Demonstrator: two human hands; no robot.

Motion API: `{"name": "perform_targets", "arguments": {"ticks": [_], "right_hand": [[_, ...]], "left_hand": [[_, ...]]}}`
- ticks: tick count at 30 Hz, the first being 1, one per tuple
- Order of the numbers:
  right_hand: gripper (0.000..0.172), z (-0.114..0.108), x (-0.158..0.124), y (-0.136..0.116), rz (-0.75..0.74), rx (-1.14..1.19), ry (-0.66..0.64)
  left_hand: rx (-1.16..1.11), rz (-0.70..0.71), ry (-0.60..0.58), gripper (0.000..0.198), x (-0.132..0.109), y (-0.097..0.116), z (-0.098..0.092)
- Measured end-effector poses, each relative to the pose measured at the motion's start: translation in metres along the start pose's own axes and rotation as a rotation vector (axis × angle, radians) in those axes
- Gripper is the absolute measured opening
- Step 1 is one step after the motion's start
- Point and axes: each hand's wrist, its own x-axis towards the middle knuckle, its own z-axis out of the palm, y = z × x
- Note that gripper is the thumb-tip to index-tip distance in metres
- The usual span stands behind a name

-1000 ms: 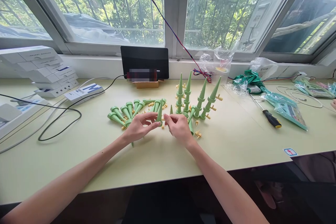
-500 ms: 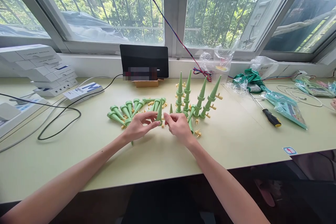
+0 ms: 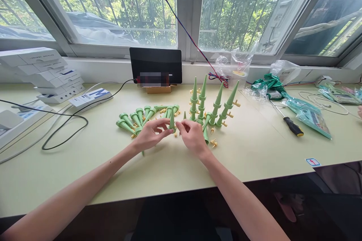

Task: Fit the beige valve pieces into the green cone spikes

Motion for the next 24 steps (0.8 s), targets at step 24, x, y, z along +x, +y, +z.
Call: {"name": "perform_targets", "arguments": {"ticks": [24], "right_hand": [[0.023, 0.004, 0.0, 0.02, -0.455, -0.343, 0.007]], "left_hand": [[0.366, 0.303, 0.061, 0.018, 0.001, -0.016, -0.005]]}}
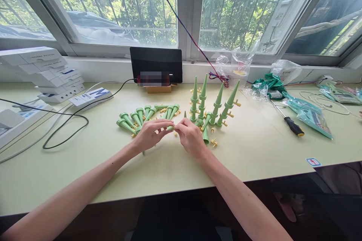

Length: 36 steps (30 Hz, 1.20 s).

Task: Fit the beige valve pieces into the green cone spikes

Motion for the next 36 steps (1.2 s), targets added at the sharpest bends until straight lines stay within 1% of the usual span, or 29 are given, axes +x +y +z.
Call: {"name": "perform_targets", "arguments": {"ticks": [11, 18, 25, 29, 31, 33, 36], "right_hand": [[0.023, 0.0, -0.001, 0.0, -0.026, -0.009, 0.006], [0.02, 0.002, 0.0, 0.003, -0.075, -0.005, 0.048], [0.018, 0.002, 0.001, 0.0, -0.042, 0.011, 0.068], [0.016, 0.002, 0.001, -0.001, -0.015, 0.018, 0.065], [0.015, 0.002, 0.001, -0.001, 0.001, 0.029, 0.062], [0.012, 0.002, 0.002, -0.002, 0.029, 0.054, 0.062], [0.008, 0.001, 0.003, -0.004, 0.099, 0.112, 0.074]], "left_hand": [[0.023, 0.04, -0.038, 0.019, 0.001, 0.001, -0.003], [0.031, 0.139, 0.033, 0.018, 0.002, 0.0, -0.001], [0.059, 0.16, 0.062, 0.016, 0.002, -0.002, 0.001], [0.045, 0.135, 0.062, 0.015, 0.002, -0.001, 0.001], [0.027, 0.1, 0.045, 0.014, 0.002, 0.002, 0.001], [-0.004, 0.038, 0.007, 0.013, 0.002, 0.005, -0.001], [-0.069, -0.102, -0.042, 0.014, 0.004, 0.01, -0.004]]}}
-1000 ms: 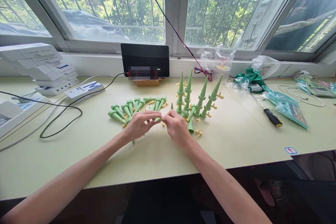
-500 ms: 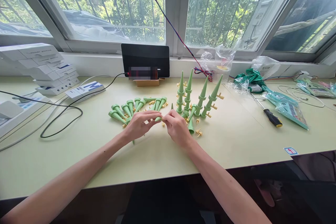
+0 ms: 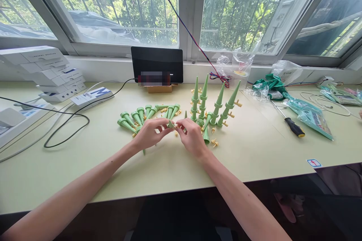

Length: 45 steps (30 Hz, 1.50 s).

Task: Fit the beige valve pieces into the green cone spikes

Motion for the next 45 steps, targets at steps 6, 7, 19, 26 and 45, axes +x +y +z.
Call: {"name": "perform_targets", "arguments": {"ticks": [6, 7, 19, 26, 45], "right_hand": [[0.015, -0.001, 0.001, -0.006, 0.128, 0.063, 0.015], [0.015, -0.002, 0.002, -0.007, 0.132, 0.054, 0.021], [0.012, 0.001, -0.002, 0.001, 0.13, -0.211, -0.187], [0.012, 0.001, -0.002, 0.002, 0.111, -0.242, -0.207], [0.013, 0.001, -0.002, 0.001, 0.133, -0.25, -0.255]], "left_hand": [[-0.237, -0.328, -0.006, 0.033, 0.006, 0.008, -0.013], [-0.277, -0.389, -0.029, 0.034, 0.007, 0.009, -0.016], [-0.261, -0.642, -0.159, 0.04, 0.003, 0.001, -0.022], [-0.177, -0.603, -0.247, 0.032, 0.001, 0.002, -0.021], [0.108, -0.265, 0.023, 0.015, 0.003, 0.003, -0.016]]}}
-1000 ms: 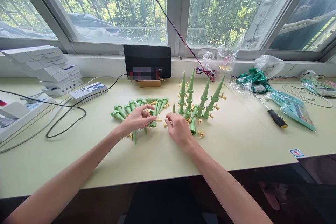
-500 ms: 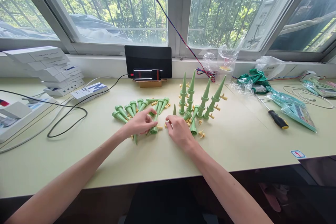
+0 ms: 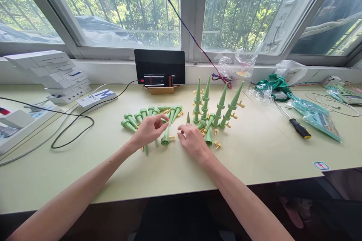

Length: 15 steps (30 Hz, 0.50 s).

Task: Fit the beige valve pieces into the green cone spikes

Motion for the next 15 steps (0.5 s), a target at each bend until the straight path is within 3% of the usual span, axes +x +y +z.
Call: {"name": "perform_targets", "arguments": {"ticks": [6, 15], "right_hand": [[0.012, 0.0034, -0.0004, 0.0025, 0.005, -0.04, -0.06], [0.011, 0.0032, 0.0001, 0.0032, -0.015, -0.062, -0.071]], "left_hand": [[-0.019, 0.061, -0.025, 0.019, -0.0009, 0.0026, 0.0038], [-0.032, 0.042, -0.03, 0.023, -0.0002, 0.0009, 0.0048]]}}
